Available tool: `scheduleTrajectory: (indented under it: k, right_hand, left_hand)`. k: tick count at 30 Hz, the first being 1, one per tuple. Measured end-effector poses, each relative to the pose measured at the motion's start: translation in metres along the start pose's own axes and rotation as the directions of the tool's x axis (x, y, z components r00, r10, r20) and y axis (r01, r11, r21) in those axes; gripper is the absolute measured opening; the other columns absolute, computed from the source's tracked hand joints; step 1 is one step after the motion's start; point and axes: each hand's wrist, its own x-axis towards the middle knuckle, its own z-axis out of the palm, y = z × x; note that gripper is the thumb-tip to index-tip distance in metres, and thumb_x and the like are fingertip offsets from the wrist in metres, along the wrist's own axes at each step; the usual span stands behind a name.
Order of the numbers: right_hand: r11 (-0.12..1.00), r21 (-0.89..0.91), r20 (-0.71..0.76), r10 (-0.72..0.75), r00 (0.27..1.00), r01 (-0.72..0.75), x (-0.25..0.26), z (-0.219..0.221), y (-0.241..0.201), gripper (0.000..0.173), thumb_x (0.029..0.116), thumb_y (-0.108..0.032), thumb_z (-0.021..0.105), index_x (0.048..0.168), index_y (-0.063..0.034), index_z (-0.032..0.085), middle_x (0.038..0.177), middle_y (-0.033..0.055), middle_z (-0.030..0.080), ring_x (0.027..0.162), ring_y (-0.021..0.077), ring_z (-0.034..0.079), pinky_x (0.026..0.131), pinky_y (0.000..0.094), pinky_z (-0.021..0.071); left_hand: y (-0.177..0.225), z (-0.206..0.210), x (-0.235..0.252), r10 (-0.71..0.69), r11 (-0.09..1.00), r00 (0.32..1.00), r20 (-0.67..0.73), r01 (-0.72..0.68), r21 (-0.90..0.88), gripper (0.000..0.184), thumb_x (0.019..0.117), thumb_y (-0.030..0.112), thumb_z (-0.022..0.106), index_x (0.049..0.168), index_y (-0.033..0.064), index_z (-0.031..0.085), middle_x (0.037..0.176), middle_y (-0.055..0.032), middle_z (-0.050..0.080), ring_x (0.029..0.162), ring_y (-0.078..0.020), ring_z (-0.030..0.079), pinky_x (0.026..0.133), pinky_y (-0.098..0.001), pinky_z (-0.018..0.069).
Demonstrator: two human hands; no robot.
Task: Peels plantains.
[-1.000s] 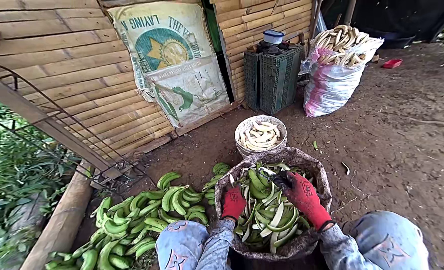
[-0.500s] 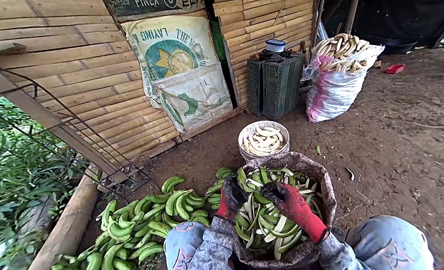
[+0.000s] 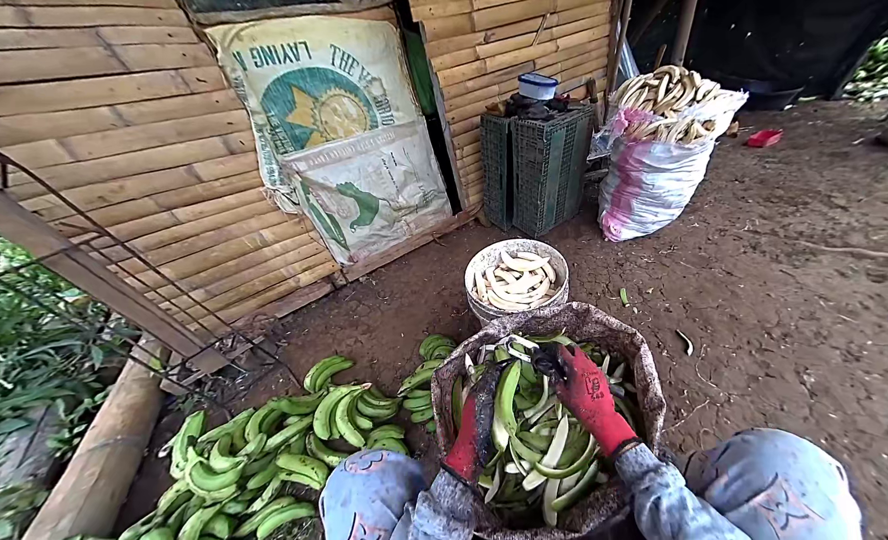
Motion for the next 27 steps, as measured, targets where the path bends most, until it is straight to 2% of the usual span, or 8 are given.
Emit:
scheduleTrajectory:
  k: [1,4,7,10,13,18,24,27]
  right_hand:
    - [0.997,-0.005,-0.016,0.080,0.997,-0.080,0.009,-0.007,0.005,0.045,0.0985,-0.019,0.060,0.139,-0.0011,0.058,0.131,0.0278,0.062,0.120,0.0425,0.062,0.101,0.0559,0.0493]
    - [0.989,0.137,-0.037,-0.054,0.998,0.059,-0.001,-0.010,0.000,0.041,0.0966,-0.019,0.062,0.133,0.0008,0.063,0.123,0.0240,0.067,0.113,0.0366,0.067,0.100,0.0518,0.0509]
    - [0.932,0.204,0.100,-0.323,0.941,0.299,-0.029,0.008,-0.014,0.034,0.0944,-0.028,0.065,0.125,-0.0129,0.071,0.112,0.0145,0.070,0.104,0.0291,0.069,0.092,0.0482,0.0552]
    - [0.985,0.049,0.061,-0.170,0.984,0.167,-0.017,0.010,-0.010,0.039,0.0929,-0.021,0.065,0.130,-0.0082,0.067,0.120,0.0246,0.066,0.111,0.0416,0.065,0.092,0.0552,0.0530]
    - [1.000,0.030,-0.069,0.000,0.998,0.002,0.004,-0.004,-0.001,0.041,0.0967,-0.021,0.062,0.134,-0.0031,0.063,0.125,0.0259,0.064,0.117,0.0416,0.064,0.099,0.0553,0.0506]
    - [0.953,0.121,0.074,-0.288,0.955,0.278,-0.041,0.012,-0.018,0.036,0.0927,-0.029,0.067,0.124,-0.0110,0.071,0.114,0.0183,0.070,0.105,0.0352,0.068,0.089,0.0524,0.0557]
    - [0.998,-0.054,0.018,0.037,0.999,-0.036,0.000,-0.011,-0.002,0.044,0.0948,-0.015,0.063,0.137,-0.0026,0.062,0.130,0.0299,0.061,0.120,0.0465,0.061,0.100,0.0592,0.0482]
    - [0.998,0.047,-0.058,-0.033,0.998,0.035,-0.012,-0.011,-0.006,0.041,0.0939,-0.018,0.062,0.132,-0.0040,0.065,0.123,0.0258,0.066,0.111,0.0419,0.066,0.095,0.0566,0.0520]
  left_hand:
    - [0.003,-0.001,-0.005,0.007,0.999,1.000,0.024,-0.008,0.034,0.041,0.1124,0.021,0.033,0.140,-0.0031,0.053,0.123,-0.0148,0.064,0.102,-0.0125,0.063,0.092,-0.0282,0.0523]
    - [-0.002,-0.005,0.016,-0.061,0.959,0.997,-0.039,0.048,-0.279,0.037,0.1123,0.028,0.032,0.118,0.0020,0.058,0.081,-0.0065,0.063,0.057,-0.0097,0.060,0.050,-0.0234,0.0532]
    - [0.000,-0.016,0.030,-0.008,0.929,1.000,0.027,0.017,-0.370,0.038,0.1124,0.025,0.029,0.123,0.0017,0.057,0.085,-0.0049,0.066,0.065,-0.0093,0.064,0.058,-0.0233,0.0566]
    - [-0.003,-0.012,0.019,-0.098,0.958,0.987,0.129,0.128,-0.256,0.039,0.1130,0.029,0.028,0.119,0.0032,0.057,0.081,-0.0059,0.064,0.059,-0.0105,0.062,0.052,-0.0239,0.0538]
    - [-0.005,-0.011,0.013,-0.072,0.991,0.990,0.124,0.085,-0.105,0.043,0.1132,0.027,0.030,0.133,-0.0006,0.056,0.101,-0.0105,0.067,0.079,-0.0136,0.065,0.072,-0.0287,0.0565]
    - [-0.006,-0.015,0.032,0.033,0.916,0.998,0.045,-0.012,-0.401,0.041,0.1129,0.025,0.025,0.133,0.0026,0.051,0.098,-0.0051,0.067,0.075,-0.0103,0.067,0.067,-0.0247,0.0583]
    - [-0.006,-0.015,0.013,-0.052,0.994,0.987,0.153,0.036,0.108,0.040,0.1120,0.025,0.036,0.133,-0.0004,0.059,0.112,-0.0113,0.069,0.094,-0.0123,0.067,0.086,-0.0301,0.0558]
    - [-0.006,-0.009,0.018,-0.015,0.991,1.000,0.016,0.017,-0.130,0.041,0.1127,0.028,0.033,0.129,-0.0008,0.057,0.102,-0.0111,0.069,0.087,-0.0149,0.068,0.079,-0.0317,0.0583]
